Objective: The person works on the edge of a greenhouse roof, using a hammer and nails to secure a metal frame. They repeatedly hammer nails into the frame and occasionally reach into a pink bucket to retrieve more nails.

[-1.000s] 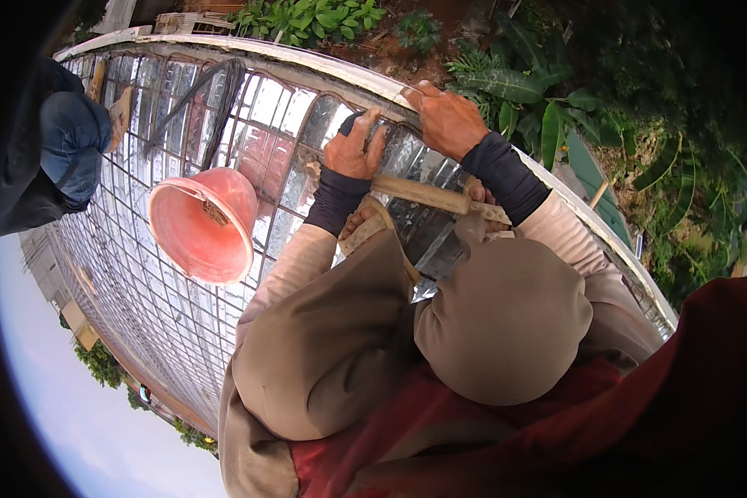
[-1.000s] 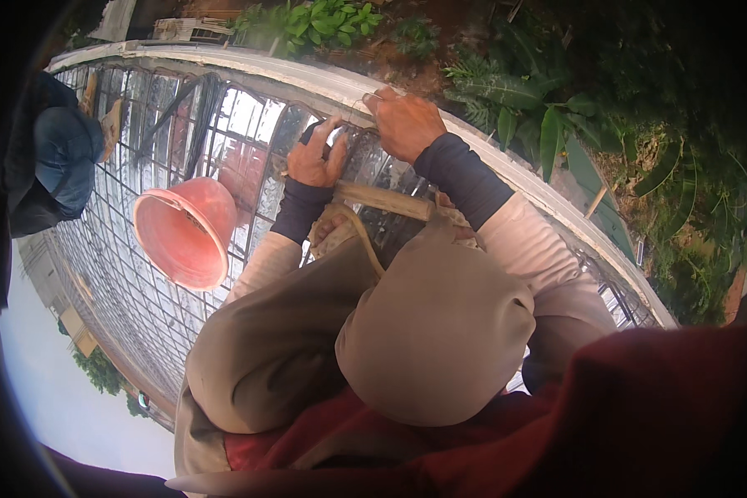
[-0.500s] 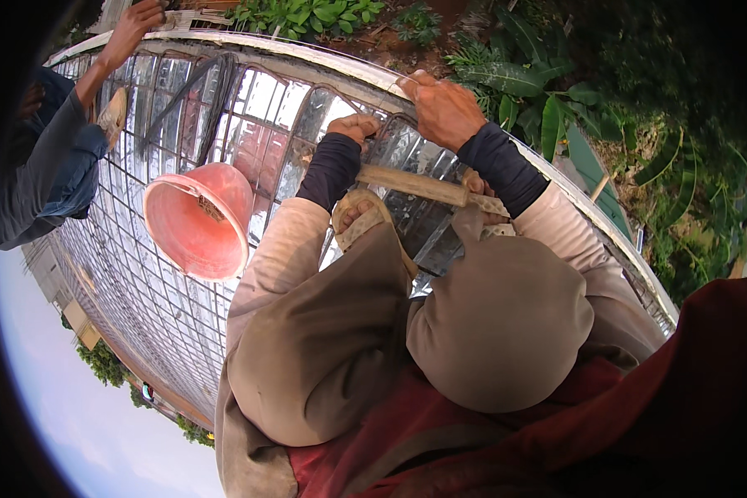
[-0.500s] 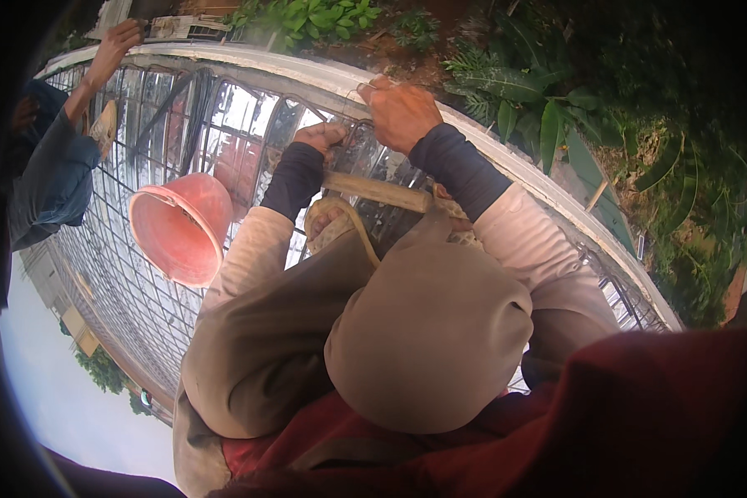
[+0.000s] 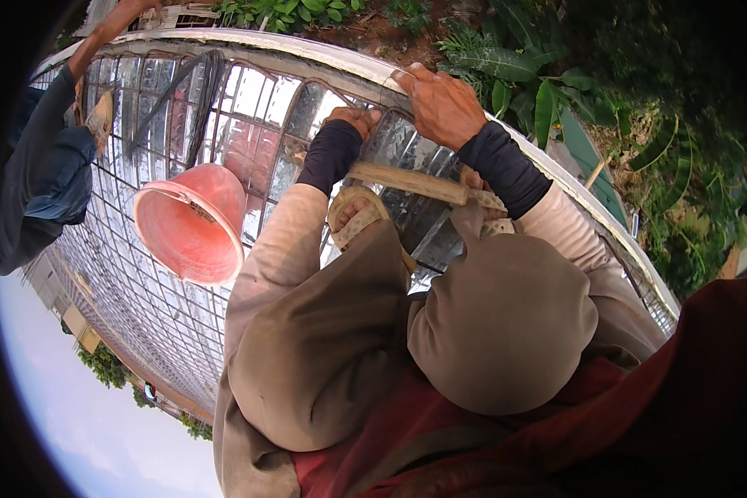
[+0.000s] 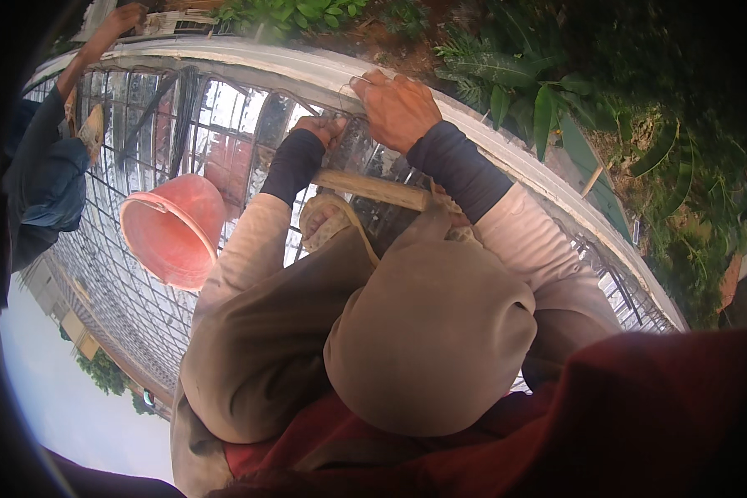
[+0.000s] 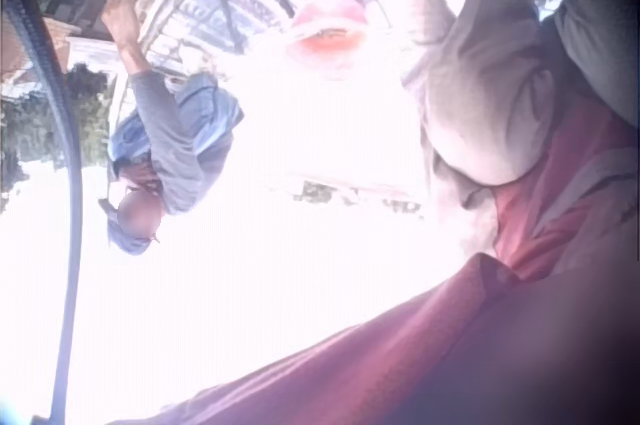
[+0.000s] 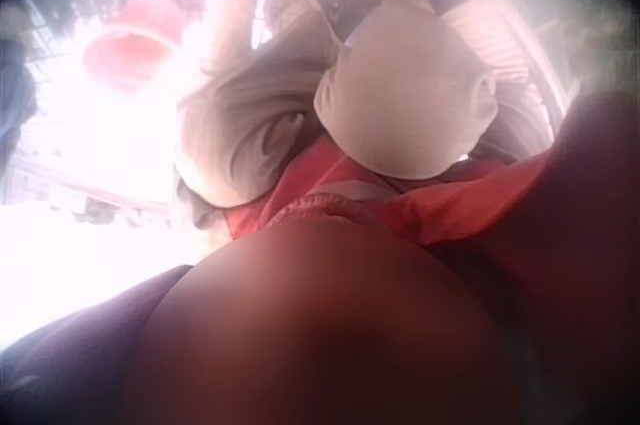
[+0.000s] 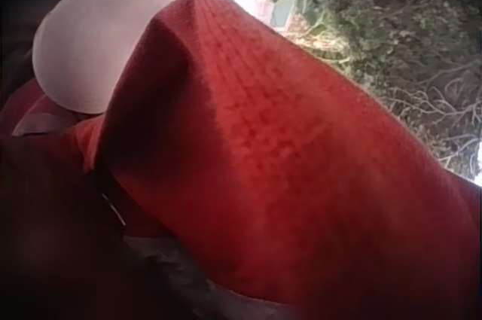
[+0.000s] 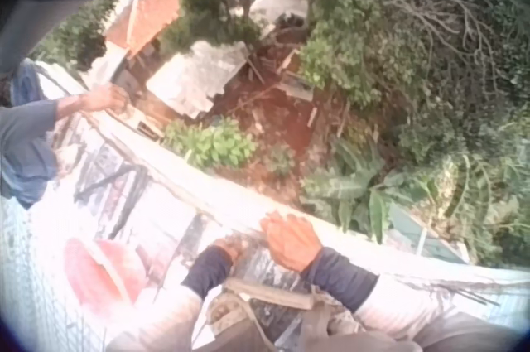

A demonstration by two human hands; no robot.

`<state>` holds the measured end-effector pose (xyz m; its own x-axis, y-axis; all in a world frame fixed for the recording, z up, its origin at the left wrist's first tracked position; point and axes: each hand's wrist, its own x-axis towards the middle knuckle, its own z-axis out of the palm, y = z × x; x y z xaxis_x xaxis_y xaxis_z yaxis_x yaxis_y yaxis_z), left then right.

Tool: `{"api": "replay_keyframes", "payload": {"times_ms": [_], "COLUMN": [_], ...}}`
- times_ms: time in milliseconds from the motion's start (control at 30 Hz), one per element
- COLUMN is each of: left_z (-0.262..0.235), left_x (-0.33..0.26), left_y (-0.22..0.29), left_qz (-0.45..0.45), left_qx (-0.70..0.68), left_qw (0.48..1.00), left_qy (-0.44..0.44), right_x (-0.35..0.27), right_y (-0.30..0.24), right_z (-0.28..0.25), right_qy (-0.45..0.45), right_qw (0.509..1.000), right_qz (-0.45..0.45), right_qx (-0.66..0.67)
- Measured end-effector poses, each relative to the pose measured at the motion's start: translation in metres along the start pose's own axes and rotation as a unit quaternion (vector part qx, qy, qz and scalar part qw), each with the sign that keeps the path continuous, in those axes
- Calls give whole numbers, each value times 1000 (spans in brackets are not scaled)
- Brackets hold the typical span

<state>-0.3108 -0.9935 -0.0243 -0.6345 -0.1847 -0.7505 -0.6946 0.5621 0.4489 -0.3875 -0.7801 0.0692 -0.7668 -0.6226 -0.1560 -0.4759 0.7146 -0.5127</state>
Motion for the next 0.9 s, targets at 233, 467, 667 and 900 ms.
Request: {"api": "replay_keyframes", "payload": {"times_ms": [233, 467, 667, 900], "left_z": [-17, -8, -18, -16], "left_x": [-25, -8, -27, -66], "left_y": [50, 40, 16, 39], "left_qz": [-47, -53, -21, 123], "left_qx": [242, 243, 277, 201], "left_qw": [966, 968, 960, 967], "left_qy": [82, 43, 42, 97], "right_x": [0, -8, 6, -22], "right_y": [-2, 2, -8, 32], "right_z": [-5, 6, -17, -73], "right_qy": [-54, 17, -125, 137], "right_qw": [998, 1000, 992, 980], "right_qz": [16, -5, 33, -126], "right_qx": [-13, -12, 8, 74]}}
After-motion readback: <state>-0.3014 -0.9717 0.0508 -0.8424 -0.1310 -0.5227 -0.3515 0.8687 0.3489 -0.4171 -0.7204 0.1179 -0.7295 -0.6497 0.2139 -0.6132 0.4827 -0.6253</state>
